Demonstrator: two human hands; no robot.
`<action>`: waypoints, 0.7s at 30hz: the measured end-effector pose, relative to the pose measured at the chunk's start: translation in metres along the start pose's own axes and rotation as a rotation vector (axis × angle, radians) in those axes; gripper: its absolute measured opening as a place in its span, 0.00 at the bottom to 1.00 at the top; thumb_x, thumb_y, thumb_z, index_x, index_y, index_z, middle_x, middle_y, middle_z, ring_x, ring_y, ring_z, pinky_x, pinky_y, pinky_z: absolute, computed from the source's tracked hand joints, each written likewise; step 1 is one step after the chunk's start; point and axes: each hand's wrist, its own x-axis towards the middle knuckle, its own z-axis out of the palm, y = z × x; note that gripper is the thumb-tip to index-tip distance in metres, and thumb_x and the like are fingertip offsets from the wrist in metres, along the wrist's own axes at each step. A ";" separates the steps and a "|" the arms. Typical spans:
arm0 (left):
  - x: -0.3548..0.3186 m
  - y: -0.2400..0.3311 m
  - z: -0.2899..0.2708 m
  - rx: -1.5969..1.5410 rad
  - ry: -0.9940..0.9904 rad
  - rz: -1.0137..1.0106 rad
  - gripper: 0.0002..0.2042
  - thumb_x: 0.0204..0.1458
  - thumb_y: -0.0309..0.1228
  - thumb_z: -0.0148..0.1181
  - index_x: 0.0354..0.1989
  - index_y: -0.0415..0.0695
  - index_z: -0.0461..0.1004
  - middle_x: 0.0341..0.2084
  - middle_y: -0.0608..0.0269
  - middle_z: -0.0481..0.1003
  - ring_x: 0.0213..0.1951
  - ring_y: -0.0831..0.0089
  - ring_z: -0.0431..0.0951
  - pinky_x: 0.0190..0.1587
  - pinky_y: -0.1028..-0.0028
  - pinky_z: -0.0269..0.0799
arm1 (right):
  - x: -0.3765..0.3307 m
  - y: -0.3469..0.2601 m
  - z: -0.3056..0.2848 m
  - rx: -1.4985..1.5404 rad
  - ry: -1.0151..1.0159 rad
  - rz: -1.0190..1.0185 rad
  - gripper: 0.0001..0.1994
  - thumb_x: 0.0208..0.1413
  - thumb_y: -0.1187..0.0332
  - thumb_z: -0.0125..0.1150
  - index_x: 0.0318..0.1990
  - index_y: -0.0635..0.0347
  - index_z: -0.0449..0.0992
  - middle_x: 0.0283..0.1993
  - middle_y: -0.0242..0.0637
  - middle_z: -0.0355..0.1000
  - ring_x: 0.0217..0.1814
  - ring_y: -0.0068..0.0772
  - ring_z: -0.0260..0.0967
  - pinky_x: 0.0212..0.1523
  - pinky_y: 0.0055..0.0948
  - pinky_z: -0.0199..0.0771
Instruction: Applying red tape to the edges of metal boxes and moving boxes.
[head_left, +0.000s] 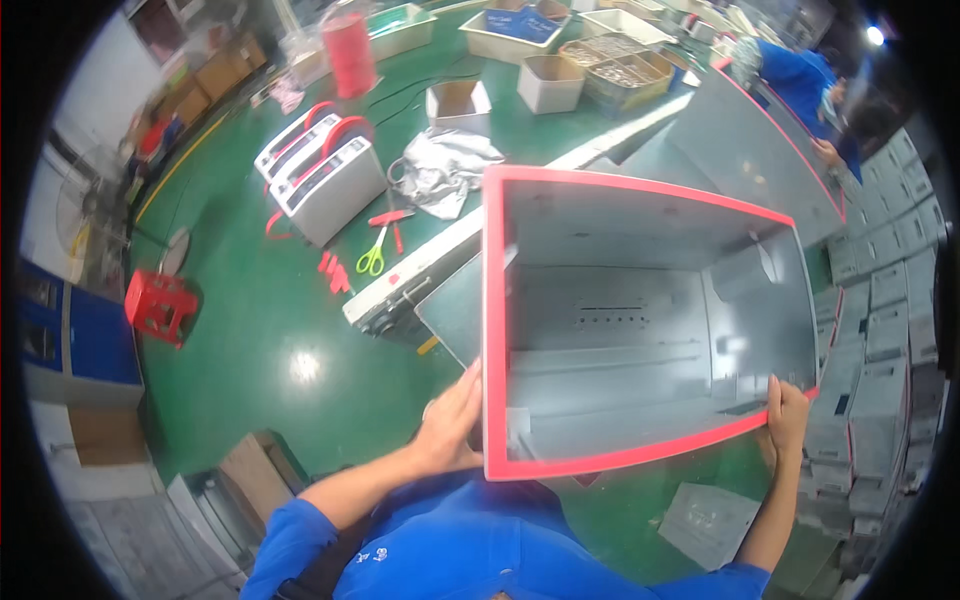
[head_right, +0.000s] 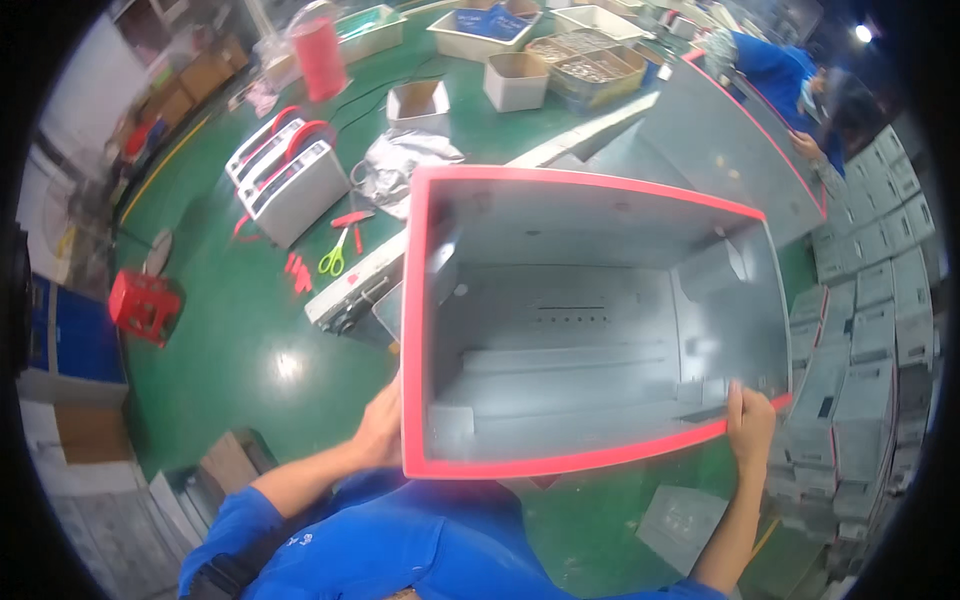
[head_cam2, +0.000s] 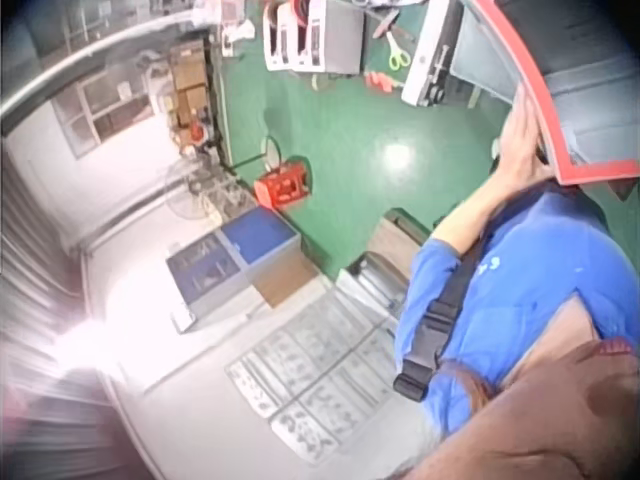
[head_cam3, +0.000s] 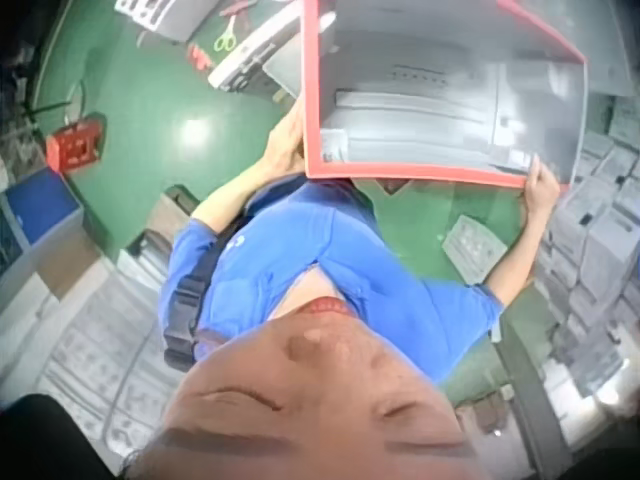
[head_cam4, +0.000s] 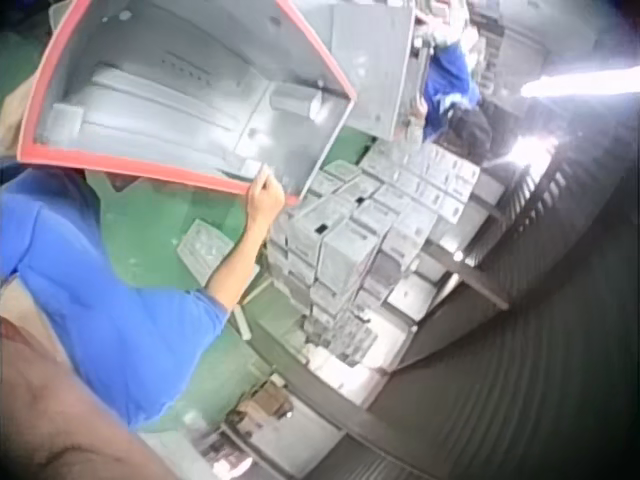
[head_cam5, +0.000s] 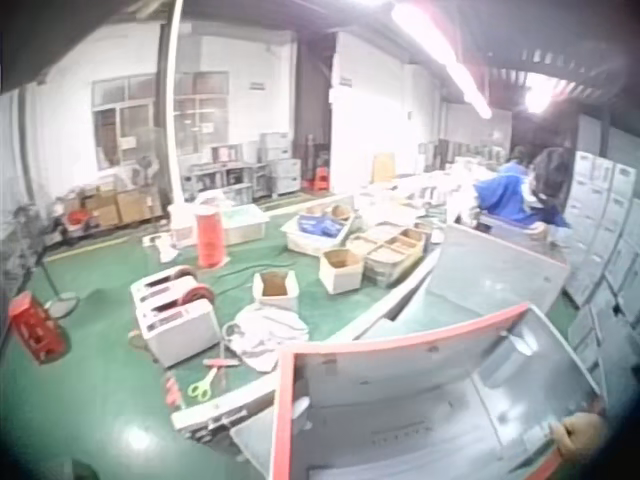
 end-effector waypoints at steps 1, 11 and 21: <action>0.004 -0.006 -0.006 0.023 -0.013 0.000 0.52 0.25 0.39 0.71 0.59 0.31 0.46 0.56 0.34 0.52 0.57 0.43 0.57 0.56 0.59 0.57 | -0.007 -0.005 -0.002 -0.008 -0.008 0.027 0.18 0.54 0.64 0.49 0.17 0.68 0.60 0.16 0.50 0.56 0.20 0.46 0.53 0.23 0.38 0.52; 0.069 -0.101 -0.056 0.275 0.433 -0.207 0.45 0.21 0.37 0.72 0.57 0.49 0.59 0.56 0.49 0.57 0.56 0.54 0.60 0.54 0.62 0.59 | -0.071 -0.125 -0.007 0.028 -0.138 0.189 0.18 0.54 0.64 0.50 0.18 0.66 0.58 0.15 0.45 0.55 0.18 0.37 0.53 0.22 0.35 0.51; -0.028 -0.276 -0.149 -0.011 0.735 -0.727 0.23 0.44 0.31 0.58 0.50 0.39 0.65 0.45 0.53 0.69 0.45 0.66 0.71 0.42 0.72 0.70 | -0.099 -0.265 0.044 0.257 0.380 -0.327 0.14 0.53 0.64 0.48 0.43 0.61 0.71 0.43 0.42 0.69 0.46 0.46 0.65 0.47 0.38 0.63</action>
